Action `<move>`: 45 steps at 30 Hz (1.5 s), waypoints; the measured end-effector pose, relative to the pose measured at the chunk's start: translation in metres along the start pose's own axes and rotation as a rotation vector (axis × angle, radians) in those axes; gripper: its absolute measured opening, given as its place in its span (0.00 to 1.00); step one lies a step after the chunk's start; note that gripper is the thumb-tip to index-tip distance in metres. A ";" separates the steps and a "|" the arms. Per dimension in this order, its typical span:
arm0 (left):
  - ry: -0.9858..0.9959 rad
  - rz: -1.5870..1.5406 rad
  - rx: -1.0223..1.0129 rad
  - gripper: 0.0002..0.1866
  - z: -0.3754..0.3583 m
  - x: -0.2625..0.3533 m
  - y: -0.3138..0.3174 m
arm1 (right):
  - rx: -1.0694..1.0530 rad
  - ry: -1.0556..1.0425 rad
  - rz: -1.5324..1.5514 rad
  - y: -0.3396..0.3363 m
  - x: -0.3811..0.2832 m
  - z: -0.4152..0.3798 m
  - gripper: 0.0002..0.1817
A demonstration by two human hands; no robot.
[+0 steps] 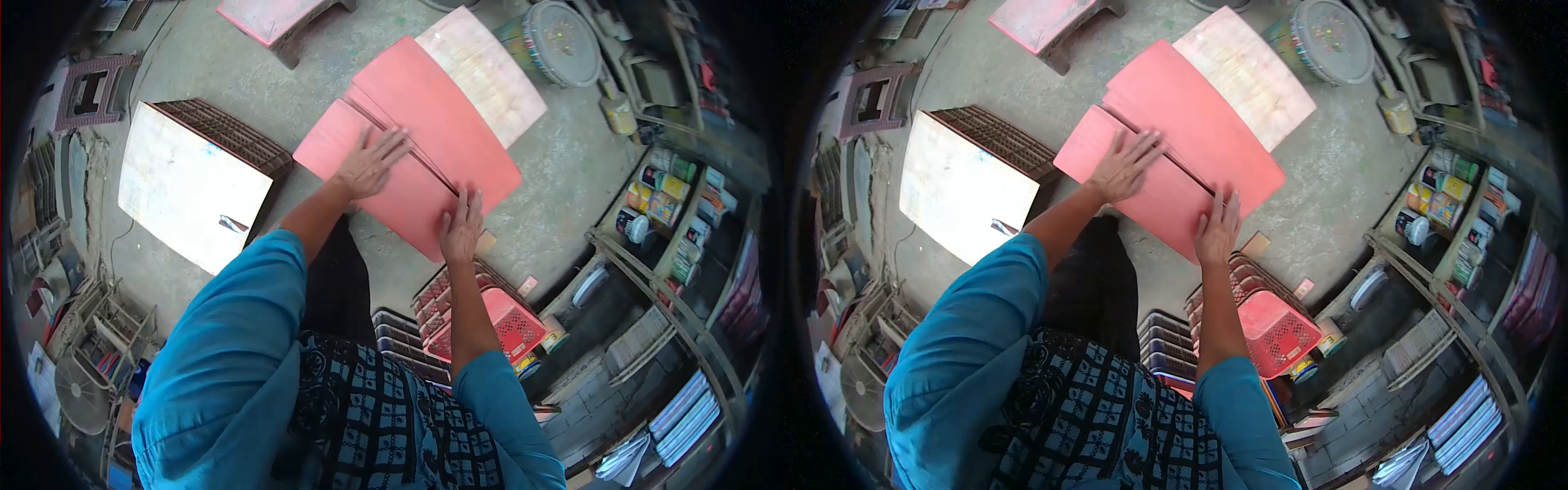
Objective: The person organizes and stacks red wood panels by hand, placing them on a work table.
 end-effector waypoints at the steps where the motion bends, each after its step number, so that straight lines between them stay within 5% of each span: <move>1: -0.002 0.005 -0.006 0.41 -0.014 0.000 -0.010 | 0.024 0.021 0.063 -0.009 0.009 -0.021 0.32; 4: -0.037 -0.095 -0.007 0.44 -0.076 0.010 -0.047 | -0.137 0.242 -0.023 -0.026 0.049 -0.108 0.28; 8: -0.135 0.175 -0.100 0.35 -0.203 0.011 -0.045 | -0.227 0.376 0.033 -0.066 0.055 -0.241 0.23; 11: -0.535 -0.018 -0.381 0.25 -0.318 0.028 -0.041 | -0.188 0.510 0.128 -0.076 0.046 -0.350 0.24; 13: -0.737 -0.203 -0.365 0.23 -0.404 0.035 -0.022 | -0.043 0.396 0.258 -0.042 0.068 -0.437 0.20; 15: -0.838 -0.244 -0.225 0.25 -0.512 0.030 0.046 | -0.291 0.419 0.014 -0.051 0.038 -0.502 0.20; 16: -0.846 -0.179 -0.377 0.25 -0.553 0.032 0.062 | -0.381 0.420 -0.039 -0.052 0.026 -0.529 0.21; 17: -0.629 -0.079 -0.808 0.28 -0.593 0.016 0.097 | -0.438 0.432 -0.047 -0.054 0.019 -0.550 0.21; 18: -0.844 -0.247 -0.810 0.30 -0.580 0.079 -0.026 | -0.505 0.441 -0.070 -0.053 0.014 -0.568 0.22; 21: -0.817 -0.266 -0.763 0.30 -0.642 0.035 0.021 | -0.615 0.467 -0.127 -0.055 -0.002 -0.587 0.23; 23: -0.972 -0.301 -0.314 0.24 -0.651 0.044 -0.032 | -0.641 0.462 -0.186 -0.054 -0.021 -0.568 0.24; 25: -0.809 -0.333 -0.120 0.26 -0.673 -0.004 0.013 | -0.633 0.410 -0.234 -0.047 -0.054 -0.536 0.26; 27: -1.368 -1.503 0.296 0.30 -0.649 0.041 -0.088 | -0.537 0.263 -0.190 -0.031 -0.112 -0.494 0.27; 28: -1.200 -1.745 0.411 0.32 -0.646 0.048 -0.122 | -0.352 0.018 0.006 -0.011 -0.143 -0.472 0.29; 29: -1.009 -1.976 0.518 0.33 -0.649 0.052 -0.151 | -0.427 -0.101 0.212 -0.014 -0.211 -0.450 0.31; 32: -0.473 -2.275 0.641 0.36 -0.690 0.060 -0.237 | -1.004 -0.048 1.013 -0.015 -0.445 -0.452 0.38; 35: -0.252 -2.390 0.679 0.39 -0.784 0.043 -0.297 | -1.498 -0.033 1.336 0.027 -0.627 -0.505 0.22; 37: -0.431 -2.054 0.940 0.41 -0.851 0.022 -0.329 | -1.582 -0.039 1.251 0.053 -0.712 -0.541 0.21; 40: -0.347 -1.997 1.109 0.42 -0.925 -0.009 -0.358 | -1.705 -0.290 1.174 0.059 -0.796 -0.573 0.19; 45: -0.398 -1.866 1.062 0.41 -0.965 -0.061 -0.378 | -1.605 -0.548 1.065 0.086 -0.869 -0.570 0.18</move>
Point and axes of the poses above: each hand's wrist, its own z-axis towards the middle knuckle, its own y-axis out of the palm, x = y × z, the point moved 1 cm from there along z, towards the middle knuckle, and after that the axes turned 6 degrees about x, right-handed, at the moved point
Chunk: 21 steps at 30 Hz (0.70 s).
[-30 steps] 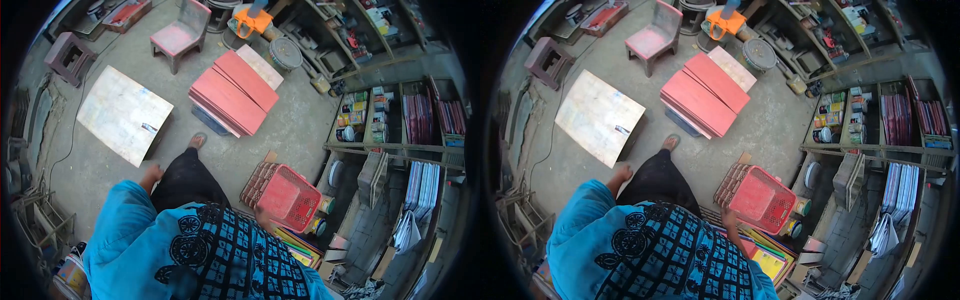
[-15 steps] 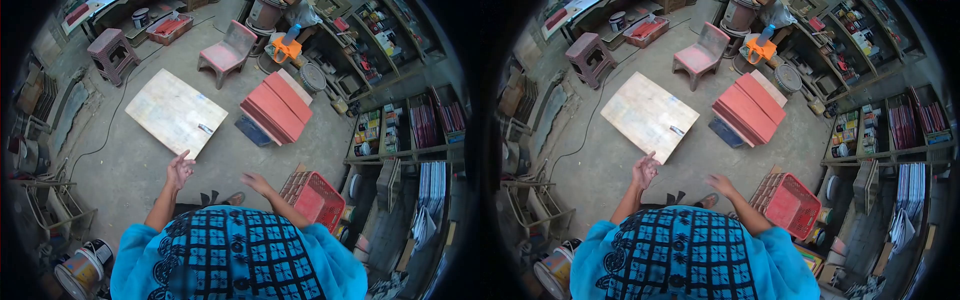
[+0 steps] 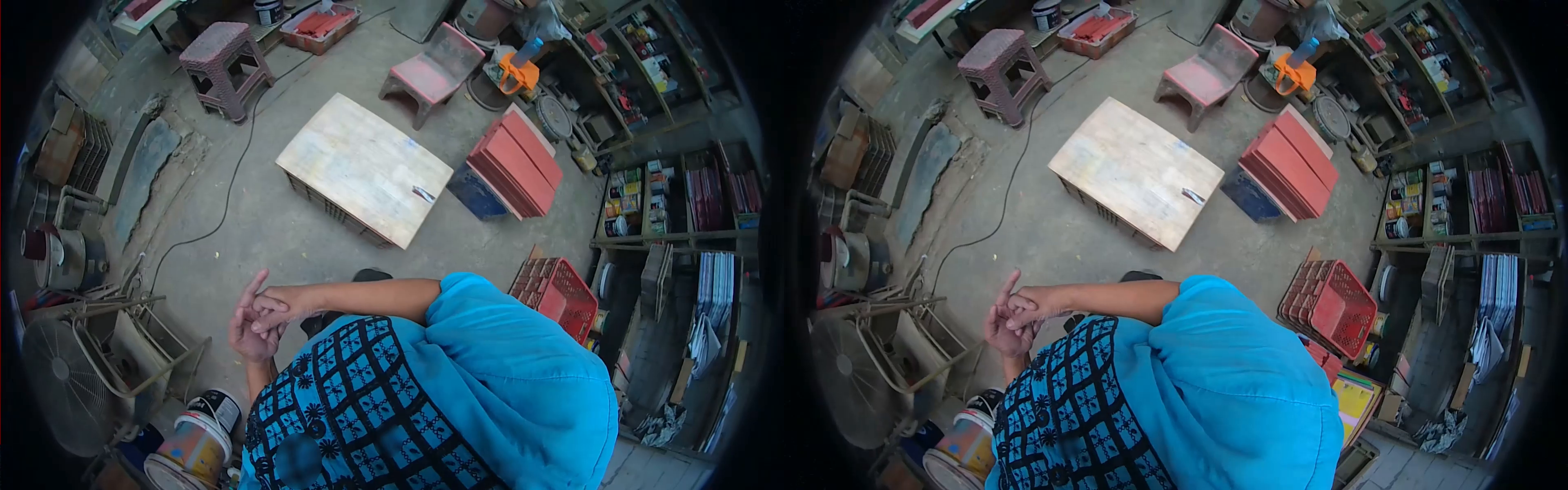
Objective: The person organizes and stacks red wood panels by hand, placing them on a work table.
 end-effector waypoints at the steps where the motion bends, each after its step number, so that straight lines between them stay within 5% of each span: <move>1: 0.000 0.020 -0.023 0.40 0.013 0.004 -0.010 | 0.016 -0.028 -0.028 -0.004 -0.007 0.011 0.18; 6: -0.081 -0.160 -0.095 0.37 0.082 0.044 -0.049 | 0.072 -0.067 -0.036 -0.038 -0.040 0.076 0.16; 9: 0.002 -0.200 0.242 0.34 0.123 0.101 -0.042 | 0.119 0.162 -0.062 -0.049 -0.094 0.134 0.18; 12: 0.114 -0.572 -0.082 0.31 0.151 0.154 -0.062 | 0.055 0.005 0.022 -0.058 -0.129 0.197 0.19; 14: 0.351 -0.357 0.191 0.30 0.165 0.166 -0.085 | 0.063 -0.279 -0.117 -0.061 -0.146 0.230 0.21; 15: 0.449 -0.139 0.417 0.29 0.172 0.172 -0.092 | 0.264 -0.299 -0.129 -0.066 -0.147 0.245 0.23; 16: 0.535 0.074 0.654 0.29 0.178 0.179 -0.099 | 0.201 -0.223 0.051 -0.069 -0.161 0.258 0.23; 21: 0.227 0.228 0.769 0.24 0.203 0.195 -0.091 | -0.057 0.330 0.641 -0.070 -0.192 0.323 0.25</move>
Point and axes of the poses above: each hand's wrist, its own z-axis towards the middle knuckle, its own y-axis out of the palm, x = y × z, the point moved 1 cm from there along z, towards the middle knuckle, and after that the axes turned 6 degrees about x, right-handed, at the moved point
